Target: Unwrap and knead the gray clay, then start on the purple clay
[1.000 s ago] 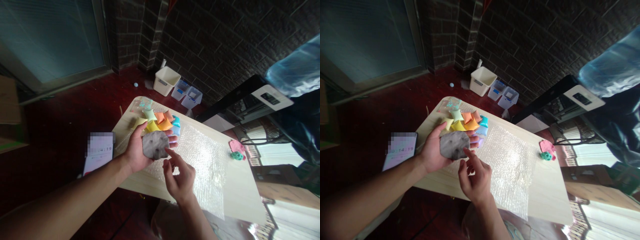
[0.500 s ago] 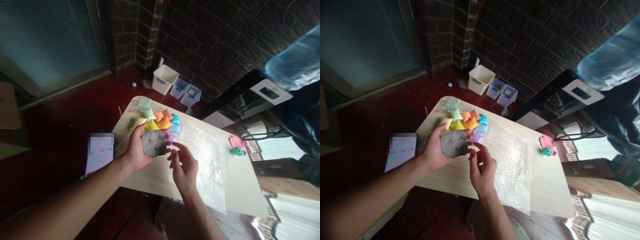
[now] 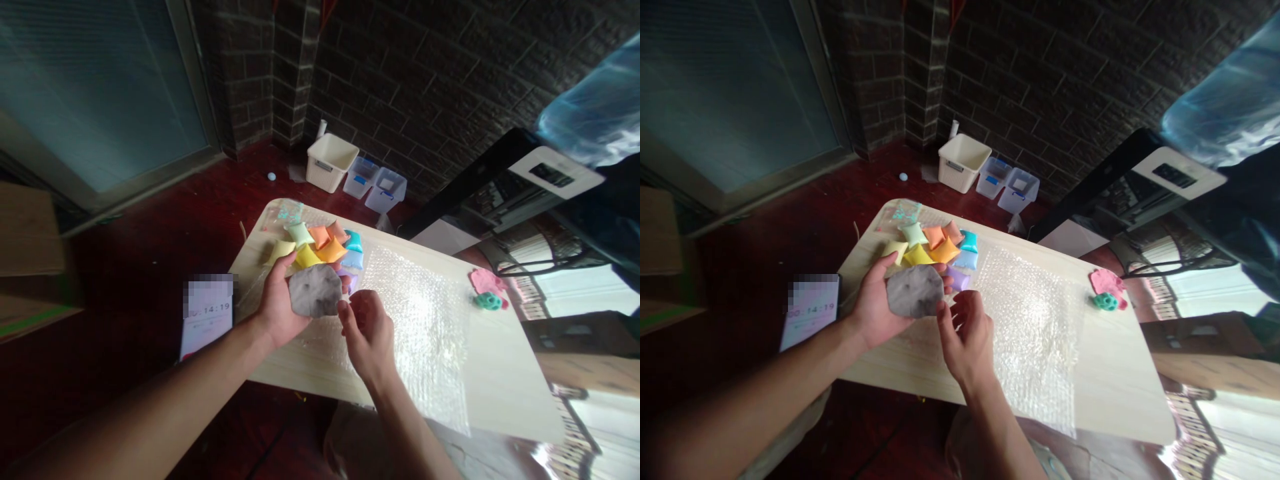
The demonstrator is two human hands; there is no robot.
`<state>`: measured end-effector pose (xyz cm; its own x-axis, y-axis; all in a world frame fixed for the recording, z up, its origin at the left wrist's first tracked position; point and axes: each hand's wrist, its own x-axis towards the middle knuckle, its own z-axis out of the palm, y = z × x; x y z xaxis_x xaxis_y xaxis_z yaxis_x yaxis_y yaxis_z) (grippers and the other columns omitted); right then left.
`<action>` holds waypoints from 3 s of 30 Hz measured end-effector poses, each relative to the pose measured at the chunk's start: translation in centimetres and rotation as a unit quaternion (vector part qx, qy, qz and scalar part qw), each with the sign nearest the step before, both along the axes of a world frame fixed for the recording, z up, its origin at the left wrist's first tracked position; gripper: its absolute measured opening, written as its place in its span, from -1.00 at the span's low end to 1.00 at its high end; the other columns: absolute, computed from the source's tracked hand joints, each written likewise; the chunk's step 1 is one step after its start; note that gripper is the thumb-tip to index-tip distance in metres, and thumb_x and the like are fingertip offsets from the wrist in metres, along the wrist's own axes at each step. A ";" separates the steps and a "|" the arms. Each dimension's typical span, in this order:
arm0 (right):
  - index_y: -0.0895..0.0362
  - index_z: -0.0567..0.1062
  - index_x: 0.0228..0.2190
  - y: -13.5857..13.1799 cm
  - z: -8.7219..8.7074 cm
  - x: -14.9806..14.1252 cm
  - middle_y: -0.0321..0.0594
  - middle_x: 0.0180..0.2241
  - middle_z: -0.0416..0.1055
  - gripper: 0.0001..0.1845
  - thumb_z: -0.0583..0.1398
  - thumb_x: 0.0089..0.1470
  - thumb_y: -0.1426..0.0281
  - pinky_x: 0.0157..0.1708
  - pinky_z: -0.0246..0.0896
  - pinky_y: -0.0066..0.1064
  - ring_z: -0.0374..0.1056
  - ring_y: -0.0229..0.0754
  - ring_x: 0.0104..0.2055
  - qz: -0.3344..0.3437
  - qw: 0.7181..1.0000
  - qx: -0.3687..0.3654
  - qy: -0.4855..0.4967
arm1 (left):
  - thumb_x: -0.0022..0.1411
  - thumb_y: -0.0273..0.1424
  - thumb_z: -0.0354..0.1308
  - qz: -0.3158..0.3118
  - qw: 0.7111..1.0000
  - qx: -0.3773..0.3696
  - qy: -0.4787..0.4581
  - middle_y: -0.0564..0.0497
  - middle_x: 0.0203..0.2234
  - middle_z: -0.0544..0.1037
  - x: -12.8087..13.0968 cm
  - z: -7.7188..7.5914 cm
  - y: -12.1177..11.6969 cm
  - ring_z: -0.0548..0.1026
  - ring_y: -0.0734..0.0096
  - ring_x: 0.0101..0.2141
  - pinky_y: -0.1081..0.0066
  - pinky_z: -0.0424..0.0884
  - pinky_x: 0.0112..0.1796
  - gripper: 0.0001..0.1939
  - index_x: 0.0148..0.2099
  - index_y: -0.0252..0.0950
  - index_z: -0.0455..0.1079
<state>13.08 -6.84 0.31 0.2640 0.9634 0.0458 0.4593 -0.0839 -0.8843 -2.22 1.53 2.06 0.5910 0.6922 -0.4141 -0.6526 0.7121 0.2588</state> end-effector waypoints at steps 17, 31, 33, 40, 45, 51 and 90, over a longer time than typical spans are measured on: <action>0.14 0.52 -0.51 0.6 0.8 -0.3 -0.24 -0.58 0.47 -0.48 0.30 0.25 -0.02 -0.58 0.16 -0.43 0.30 -0.28 -0.60 0.004 0.984 -0.009 0.177 | 0.31 0.04 0.12 0.015 0.995 0.101 0.020 -0.16 -0.15 0.69 0.3 -0.8 -0.1 0.61 0.11 -0.17 0.28 0.53 -0.25 -0.47 -0.02 -0.31 0.59; 0.11 0.51 -0.43 1.6 0.6 0.5 -0.30 -0.51 0.45 -0.61 0.31 0.26 0.07 -0.54 0.12 -0.44 0.30 -0.27 -0.51 -0.047 0.971 0.023 0.233 | 0.17 -0.19 0.48 0.022 0.910 0.325 0.257 -0.11 -0.26 0.72 1.0 -1.9 -1.3 0.65 0.23 -0.29 0.27 0.60 -0.19 -0.65 -0.14 -0.35 0.64; 0.11 0.52 -0.45 1.7 0.6 0.9 -0.33 -0.55 0.40 -0.62 0.34 0.23 0.09 -0.54 0.08 -0.43 0.24 -0.28 -0.52 -0.048 0.969 0.018 0.241 | 0.16 -0.21 0.49 0.024 0.910 0.329 0.249 -0.12 -0.24 0.73 1.1 -2.0 -1.1 0.66 0.21 -0.27 0.25 0.60 -0.14 -0.67 -0.12 -0.34 0.65; 0.10 0.48 -0.53 1.8 0.5 1.5 -0.35 -0.59 0.35 -0.61 0.38 0.18 0.14 -0.54 0.01 -0.42 0.16 -0.30 -0.56 -0.044 0.938 -0.011 0.343 | 0.17 -0.25 0.49 0.016 0.923 0.309 0.227 -0.15 -0.17 0.72 1.1 -2.1 -1.1 0.65 0.19 -0.19 0.24 0.57 -0.10 -0.67 -0.07 -0.33 0.65; 0.11 0.47 -0.54 1.8 0.5 1.6 -0.35 -0.60 0.36 -0.59 0.38 0.21 0.14 -0.54 -0.01 -0.42 0.14 -0.32 -0.57 -0.042 0.932 -0.006 0.359 | 0.23 -0.23 0.45 -0.024 0.928 0.309 0.208 -0.17 -0.13 0.71 0.9 -2.5 -1.1 0.63 0.22 -0.17 0.26 0.53 -0.09 -0.69 -0.05 -0.31 0.65; 0.10 0.47 -0.53 1.7 0.7 1.6 -0.34 -0.60 0.38 -0.58 0.37 0.20 0.11 -0.53 0.04 -0.41 0.17 -0.31 -0.57 -0.037 0.940 -0.014 0.339 | 0.20 -0.26 0.47 -0.011 0.935 0.287 0.205 -0.16 -0.20 0.71 1.0 -2.5 -1.1 0.61 0.27 -0.22 0.27 0.53 -0.09 -0.70 -0.10 -0.35 0.67; 0.11 0.57 -0.48 1.9 0.6 2.0 -0.31 -0.55 0.43 -0.73 0.45 0.06 0.23 -0.50 0.07 -0.44 0.21 -0.29 -0.52 -0.031 0.907 -0.061 0.416 | 0.14 -0.21 0.49 0.018 0.920 0.298 0.255 -0.11 -0.32 0.70 1.1 -1.8 -1.0 0.58 0.30 -0.31 0.28 0.49 -0.16 -0.73 -0.24 -0.32 0.67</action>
